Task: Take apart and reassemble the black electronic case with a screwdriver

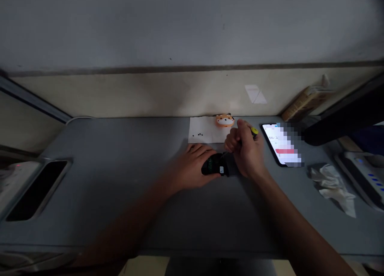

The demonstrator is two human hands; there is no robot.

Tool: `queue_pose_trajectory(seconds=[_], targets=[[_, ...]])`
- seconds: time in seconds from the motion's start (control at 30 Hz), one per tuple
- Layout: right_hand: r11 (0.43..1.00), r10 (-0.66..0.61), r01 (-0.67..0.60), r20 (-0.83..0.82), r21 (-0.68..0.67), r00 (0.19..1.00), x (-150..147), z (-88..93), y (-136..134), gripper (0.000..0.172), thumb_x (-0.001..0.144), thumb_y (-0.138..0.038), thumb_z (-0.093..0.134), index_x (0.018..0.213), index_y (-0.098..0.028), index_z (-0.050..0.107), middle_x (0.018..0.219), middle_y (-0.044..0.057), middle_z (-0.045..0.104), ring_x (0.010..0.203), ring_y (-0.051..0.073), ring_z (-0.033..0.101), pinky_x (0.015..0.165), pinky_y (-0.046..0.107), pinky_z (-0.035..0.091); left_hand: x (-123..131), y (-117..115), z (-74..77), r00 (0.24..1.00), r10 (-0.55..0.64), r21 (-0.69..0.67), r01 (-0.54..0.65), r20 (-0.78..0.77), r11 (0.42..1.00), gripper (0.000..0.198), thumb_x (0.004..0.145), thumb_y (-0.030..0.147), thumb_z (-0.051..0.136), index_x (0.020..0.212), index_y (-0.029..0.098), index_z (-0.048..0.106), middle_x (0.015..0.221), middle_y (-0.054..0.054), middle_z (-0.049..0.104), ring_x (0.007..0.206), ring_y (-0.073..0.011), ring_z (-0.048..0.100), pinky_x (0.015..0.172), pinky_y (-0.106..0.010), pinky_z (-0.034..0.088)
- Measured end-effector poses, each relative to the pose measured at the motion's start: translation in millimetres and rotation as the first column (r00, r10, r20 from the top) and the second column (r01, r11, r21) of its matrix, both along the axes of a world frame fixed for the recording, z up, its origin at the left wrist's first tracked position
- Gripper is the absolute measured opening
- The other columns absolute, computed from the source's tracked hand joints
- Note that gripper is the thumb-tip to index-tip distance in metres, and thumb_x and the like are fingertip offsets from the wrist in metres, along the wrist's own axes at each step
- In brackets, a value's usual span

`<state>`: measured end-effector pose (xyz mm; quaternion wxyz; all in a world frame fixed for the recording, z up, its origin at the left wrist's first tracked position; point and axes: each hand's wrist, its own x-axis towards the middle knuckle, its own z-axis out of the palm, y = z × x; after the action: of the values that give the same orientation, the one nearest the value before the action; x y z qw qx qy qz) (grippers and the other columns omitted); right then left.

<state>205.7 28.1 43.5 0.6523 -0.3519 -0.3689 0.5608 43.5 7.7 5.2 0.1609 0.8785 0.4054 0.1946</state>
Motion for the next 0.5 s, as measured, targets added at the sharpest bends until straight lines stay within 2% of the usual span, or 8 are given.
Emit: queue_pose_trajectory(seconds=[0.3, 0.5], targets=[[1.0, 0.004, -0.005, 0.025, 0.019, 1.0, -1.1, 1.5, -3.6, 0.053, 0.076, -0.052, 0.081, 0.057, -0.023, 0.041, 0.047, -0.01, 0.031, 0.041, 0.005, 0.026, 0.04, 0.025, 0.024, 1.0, 0.8, -0.4, 1.0, 0.001, -0.024, -0.001, -0.013, 1.0, 0.046, 0.084, 0.047, 0.075, 0.122, 0.024, 0.062, 0.122, -0.007, 0.067, 0.119, -0.0291, 0.059, 0.105, -0.045, 0.043], [0.998, -0.054, 0.051, 0.072, 0.042, 0.996, 3.9, 9.4, -4.4, 0.057, 0.079, -0.057, 0.077, 0.056, -0.023, 0.037, 0.047, -0.01, 0.027, 0.04, 0.006, 0.025, 0.041, 0.025, 0.026, 0.9, -1.1, -0.1, 1.0, 0.016, -0.02, -0.015, 0.009, 1.0, 0.048, 0.082, 0.044, 0.078, 0.122, 0.022, 0.061, 0.124, -0.008, 0.066, 0.118, -0.0296, 0.059, 0.105, -0.046, 0.044]])
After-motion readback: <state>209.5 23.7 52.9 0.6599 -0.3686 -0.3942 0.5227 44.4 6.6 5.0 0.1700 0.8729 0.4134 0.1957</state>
